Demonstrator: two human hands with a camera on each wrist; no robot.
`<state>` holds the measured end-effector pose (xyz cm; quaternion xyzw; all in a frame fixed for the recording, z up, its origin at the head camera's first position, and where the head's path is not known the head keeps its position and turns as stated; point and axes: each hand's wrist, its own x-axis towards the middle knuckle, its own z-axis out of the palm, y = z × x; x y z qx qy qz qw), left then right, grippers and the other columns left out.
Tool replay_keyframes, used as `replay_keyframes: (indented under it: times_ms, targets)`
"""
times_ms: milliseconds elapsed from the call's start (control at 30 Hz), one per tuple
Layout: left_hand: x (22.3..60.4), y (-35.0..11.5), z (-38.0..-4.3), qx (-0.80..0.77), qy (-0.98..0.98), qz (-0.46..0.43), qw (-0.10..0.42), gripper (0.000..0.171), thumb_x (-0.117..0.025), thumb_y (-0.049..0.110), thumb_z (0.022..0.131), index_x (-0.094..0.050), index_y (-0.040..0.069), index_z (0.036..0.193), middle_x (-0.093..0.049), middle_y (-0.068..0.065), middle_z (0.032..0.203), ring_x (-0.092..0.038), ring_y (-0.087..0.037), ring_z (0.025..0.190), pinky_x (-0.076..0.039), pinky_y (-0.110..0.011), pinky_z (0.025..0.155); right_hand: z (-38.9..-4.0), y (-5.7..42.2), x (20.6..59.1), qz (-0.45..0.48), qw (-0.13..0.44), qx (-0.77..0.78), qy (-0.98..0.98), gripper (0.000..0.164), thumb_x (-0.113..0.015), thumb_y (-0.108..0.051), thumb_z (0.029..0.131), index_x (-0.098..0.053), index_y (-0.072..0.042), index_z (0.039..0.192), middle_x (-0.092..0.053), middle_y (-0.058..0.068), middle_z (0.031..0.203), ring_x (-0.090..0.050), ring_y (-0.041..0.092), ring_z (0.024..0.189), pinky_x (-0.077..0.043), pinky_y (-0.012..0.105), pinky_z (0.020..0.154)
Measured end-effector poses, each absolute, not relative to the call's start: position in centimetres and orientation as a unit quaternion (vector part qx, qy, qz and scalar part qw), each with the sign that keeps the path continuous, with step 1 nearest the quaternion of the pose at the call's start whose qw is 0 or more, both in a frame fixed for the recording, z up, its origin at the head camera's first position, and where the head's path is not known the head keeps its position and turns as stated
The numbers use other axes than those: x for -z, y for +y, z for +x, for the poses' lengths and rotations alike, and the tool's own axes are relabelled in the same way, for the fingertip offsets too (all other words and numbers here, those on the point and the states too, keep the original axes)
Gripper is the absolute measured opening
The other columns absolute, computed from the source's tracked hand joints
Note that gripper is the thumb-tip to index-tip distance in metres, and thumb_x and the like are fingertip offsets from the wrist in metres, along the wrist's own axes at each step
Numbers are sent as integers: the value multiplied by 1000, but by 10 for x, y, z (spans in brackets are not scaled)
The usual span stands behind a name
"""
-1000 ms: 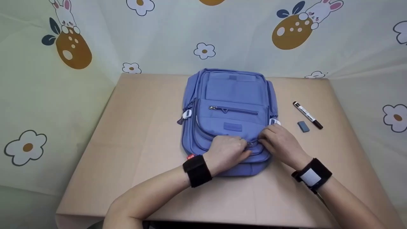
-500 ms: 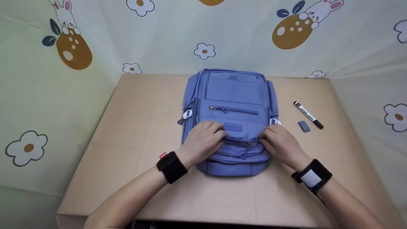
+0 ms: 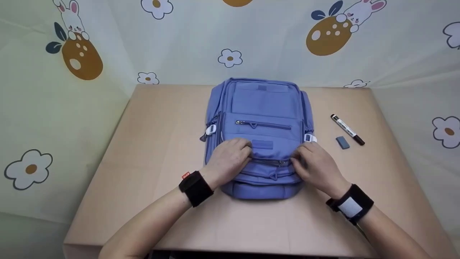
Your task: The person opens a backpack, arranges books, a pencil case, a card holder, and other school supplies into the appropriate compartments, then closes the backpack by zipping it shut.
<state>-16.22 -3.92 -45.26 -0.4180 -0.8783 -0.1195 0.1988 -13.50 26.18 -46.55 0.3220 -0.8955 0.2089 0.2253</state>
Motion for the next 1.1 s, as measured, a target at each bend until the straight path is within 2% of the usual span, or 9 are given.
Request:
replay_keyframes:
  times_ms: [67, 133, 233, 300, 433, 700, 900, 1100]
  targets:
    - [452, -39, -162, 116, -881, -417, 192, 6, -69, 18, 97, -73, 13, 96, -67, -3, 112, -65, -20, 102, -53, -34, 87, -129, 255, 462, 303, 223, -205, -904, 14, -79, -17, 86, -67, -11, 83, -60, -1, 83, -54, 20, 77, -47, 35, 66]
    - [451, -38, -162, 112, -884, -414, 189, 7, -69, 19, 97, -73, 13, 96, -67, -3, 113, -65, -20, 101, -53, -34, 87, -124, 247, 460, 281, 208, -198, -916, 23, -80, -31, 88, -69, -13, 79, -60, -4, 79, -53, 17, 72, -44, 33, 62]
    - [451, -38, -162, 109, -886, -411, 183, 8, -69, 20, 97, -73, 13, 97, -67, -3, 113, -65, -20, 101, -54, -34, 87, -118, 237, 457, 244, 180, -184, -935, 32, -81, -44, 86, -73, -15, 74, -62, -6, 73, -53, 15, 68, -43, 32, 60]
    - [451, -37, -162, 111, -887, -411, 180, 8, -69, 20, 97, -73, 13, 97, -67, -3, 113, -65, -21, 100, -54, -34, 87, -116, 233, 457, 223, 165, -179, -944, 31, -83, -43, 85, -75, -15, 73, -63, -5, 71, -54, 15, 67, -44, 34, 59]
    - [452, -37, -161, 121, -883, -415, 180, 9, -68, 19, 98, -73, 12, 97, -67, -4, 112, -65, -21, 99, -54, -34, 86, -115, 229, 458, 196, 148, -186, -951, 21, -85, -29, 84, -75, -13, 74, -63, -4, 71, -55, 17, 68, -44, 35, 59]
    - [453, -37, -160, 131, -882, -414, 183, 9, -69, 19, 98, -72, 11, 97, -67, -5, 113, -65, -22, 102, -55, -34, 88, -115, 236, 460, 220, 158, -213, -939, 8, -76, -18, 88, -71, -15, 83, -63, -6, 78, -54, 16, 74, -45, 32, 61]
    - [453, -37, -159, 118, -890, -407, 171, 9, -68, 20, 98, -72, 12, 97, -66, -4, 114, -64, -21, 100, -55, -34, 84, -117, 254, 461, 226, 156, -202, -940, 9, -74, -19, 92, -69, -13, 87, -64, -3, 81, -56, 18, 76, -47, 35, 64]
    - [451, -36, -159, 100, -892, -405, 174, 10, -70, 20, 96, -71, 11, 95, -66, -4, 111, -64, -21, 96, -55, -35, 82, -123, 271, 463, 188, 167, -184, -950, 14, -75, -19, 91, -67, -12, 82, -60, -1, 74, -49, 20, 68, -39, 35, 58]
